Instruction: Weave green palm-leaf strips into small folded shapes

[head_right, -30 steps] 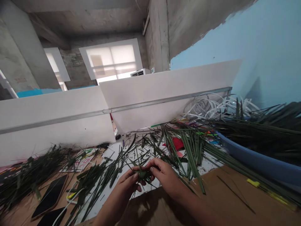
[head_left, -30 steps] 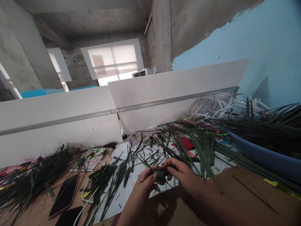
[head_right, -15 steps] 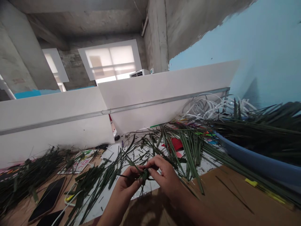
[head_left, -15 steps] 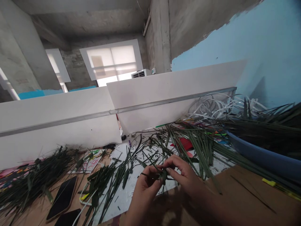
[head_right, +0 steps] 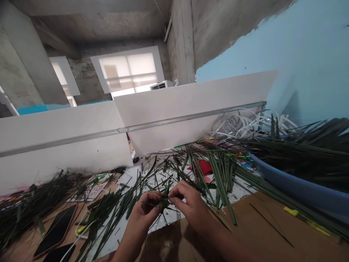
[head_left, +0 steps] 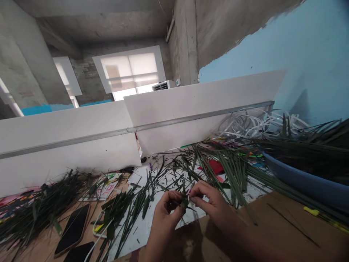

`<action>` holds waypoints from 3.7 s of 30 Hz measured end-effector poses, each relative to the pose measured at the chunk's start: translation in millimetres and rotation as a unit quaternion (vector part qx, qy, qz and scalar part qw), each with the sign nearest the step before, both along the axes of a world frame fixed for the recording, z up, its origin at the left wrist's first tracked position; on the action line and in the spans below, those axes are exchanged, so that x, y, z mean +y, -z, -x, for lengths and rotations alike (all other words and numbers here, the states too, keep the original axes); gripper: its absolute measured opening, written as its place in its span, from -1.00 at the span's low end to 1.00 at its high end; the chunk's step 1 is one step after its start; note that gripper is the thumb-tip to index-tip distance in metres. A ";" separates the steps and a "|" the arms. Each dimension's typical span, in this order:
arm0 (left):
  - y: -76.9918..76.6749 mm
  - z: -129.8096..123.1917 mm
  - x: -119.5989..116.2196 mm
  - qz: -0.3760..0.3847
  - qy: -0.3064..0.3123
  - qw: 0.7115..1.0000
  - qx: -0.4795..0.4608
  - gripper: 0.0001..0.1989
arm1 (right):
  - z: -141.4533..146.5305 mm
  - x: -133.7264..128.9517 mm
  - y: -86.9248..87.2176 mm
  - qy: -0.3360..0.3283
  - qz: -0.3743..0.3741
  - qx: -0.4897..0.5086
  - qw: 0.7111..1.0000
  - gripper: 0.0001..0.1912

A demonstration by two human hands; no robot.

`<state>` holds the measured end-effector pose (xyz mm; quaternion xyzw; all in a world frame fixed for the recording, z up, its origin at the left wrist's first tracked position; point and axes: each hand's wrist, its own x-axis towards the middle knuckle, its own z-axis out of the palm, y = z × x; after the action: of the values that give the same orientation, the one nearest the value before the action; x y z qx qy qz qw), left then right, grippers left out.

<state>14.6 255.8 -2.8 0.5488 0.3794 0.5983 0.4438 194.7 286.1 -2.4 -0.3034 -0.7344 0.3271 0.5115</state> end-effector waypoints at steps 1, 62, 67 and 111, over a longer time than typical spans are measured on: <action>-0.5 0.3 0.1 -0.006 -0.008 1.000 0.015 -0.82 | 0.4 0.0 0.5 -0.002 0.005 -0.004 1.000 -0.89; -11.3 -22.0 -15.4 0.153 0.000 0.988 0.000 -0.91 | 5.2 -9.6 5.8 0.021 -0.043 -0.059 0.997 -0.85; -10.8 -23.1 -16.9 0.133 -0.010 0.991 0.030 -0.81 | 6.1 -6.5 8.0 0.025 -0.051 -0.072 0.996 -0.81; -19.6 -6.7 -16.1 0.158 -0.016 0.987 0.009 -0.92 | 10.9 3.2 14.1 -0.058 0.185 -0.049 0.980 -0.85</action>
<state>21.3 239.7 16.9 0.4715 0.4819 0.5327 0.5115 183.8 289.3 -16.5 -0.3653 -0.7018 0.4713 0.3897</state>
